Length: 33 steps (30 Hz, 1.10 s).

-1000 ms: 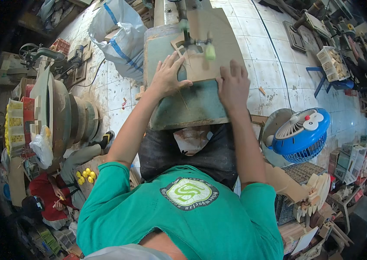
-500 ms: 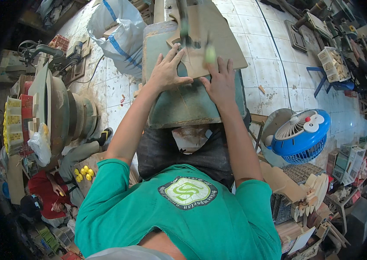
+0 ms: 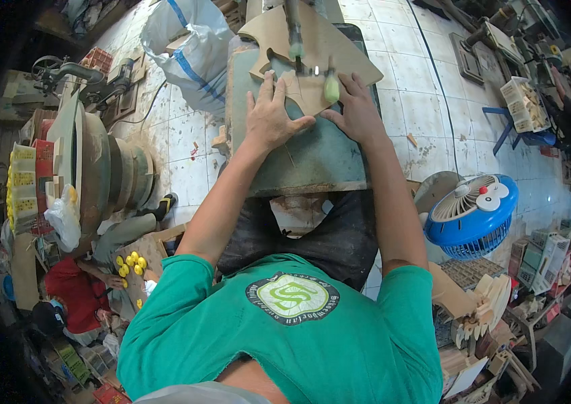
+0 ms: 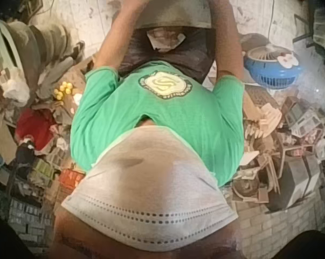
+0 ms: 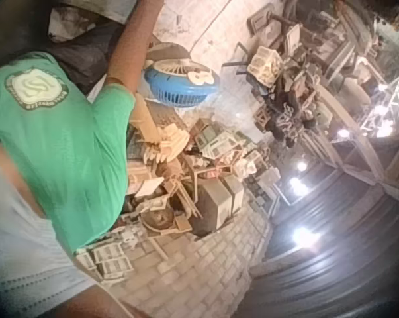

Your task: Cutting a wooden board into a complex shape using a scroll saw.

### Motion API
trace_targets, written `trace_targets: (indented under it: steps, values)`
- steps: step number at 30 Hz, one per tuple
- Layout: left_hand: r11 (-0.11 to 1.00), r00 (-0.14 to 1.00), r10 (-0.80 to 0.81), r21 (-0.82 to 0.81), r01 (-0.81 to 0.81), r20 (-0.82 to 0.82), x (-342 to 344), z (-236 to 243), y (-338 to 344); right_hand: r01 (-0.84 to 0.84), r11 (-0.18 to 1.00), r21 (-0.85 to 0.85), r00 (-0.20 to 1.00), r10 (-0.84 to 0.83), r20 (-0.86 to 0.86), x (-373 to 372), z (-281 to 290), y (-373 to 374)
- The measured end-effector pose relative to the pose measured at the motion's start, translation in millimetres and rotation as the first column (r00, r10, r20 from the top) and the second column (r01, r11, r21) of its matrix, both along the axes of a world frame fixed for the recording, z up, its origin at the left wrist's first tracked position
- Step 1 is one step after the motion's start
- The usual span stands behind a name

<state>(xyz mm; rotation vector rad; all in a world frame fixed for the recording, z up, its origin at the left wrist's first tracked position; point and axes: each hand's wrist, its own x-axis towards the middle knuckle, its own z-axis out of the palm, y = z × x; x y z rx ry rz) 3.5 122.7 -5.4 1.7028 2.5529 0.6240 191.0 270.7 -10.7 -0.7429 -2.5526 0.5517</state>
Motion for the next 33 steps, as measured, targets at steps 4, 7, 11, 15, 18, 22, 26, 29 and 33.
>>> trace_targets:
  steps: [4,7,11,15,18,22,26,29,33]
  values:
    - [0.999,0.999,0.041,0.028,-0.041,0.002,6.7,-1.0,0.7,-0.052,0.999,-0.004,0.998,0.052,0.031,-0.9,-1.3,12.0]
    - [0.996,0.998,0.061,0.061,-0.060,-0.002,10.0,-2.7,1.7,-0.100,0.994,-0.033,0.995,0.100,-0.003,-1.2,-1.3,20.3]
    - [0.995,0.999,0.052,0.087,-0.052,0.001,9.4,-4.7,2.2,-0.096,0.995,0.037,0.992,0.092,0.080,-1.8,-3.2,24.3]
    - [0.991,0.999,0.042,0.130,-0.037,-0.030,6.6,-5.4,2.4,-0.063,0.996,0.058,0.989,0.055,0.135,-2.3,-6.4,23.0]
    - [0.991,0.999,0.030,0.135,-0.026,-0.034,5.3,-5.8,3.1,-0.057,0.997,0.043,0.995,0.054,0.079,-3.7,-7.7,22.8]
    - [0.994,0.999,0.028,0.107,-0.026,-0.017,3.0,-6.1,4.4,-0.076,0.997,0.030,0.997,0.075,0.035,-3.6,-6.2,22.7]
    - [0.996,1.000,0.024,0.091,-0.025,0.008,1.7,-6.2,6.5,-0.066,0.997,0.047,0.993,0.061,0.097,-3.2,-4.2,21.8]
    - [0.996,1.000,0.019,0.085,-0.019,0.004,0.5,-5.6,7.2,-0.075,0.996,0.037,0.995,0.073,0.062,-3.5,-3.9,21.9]
    - [0.996,1.000,0.008,0.085,-0.008,0.004,-3.6,-3.9,8.3,-0.039,0.998,0.041,0.998,0.037,0.057,-5.1,-5.7,19.4]
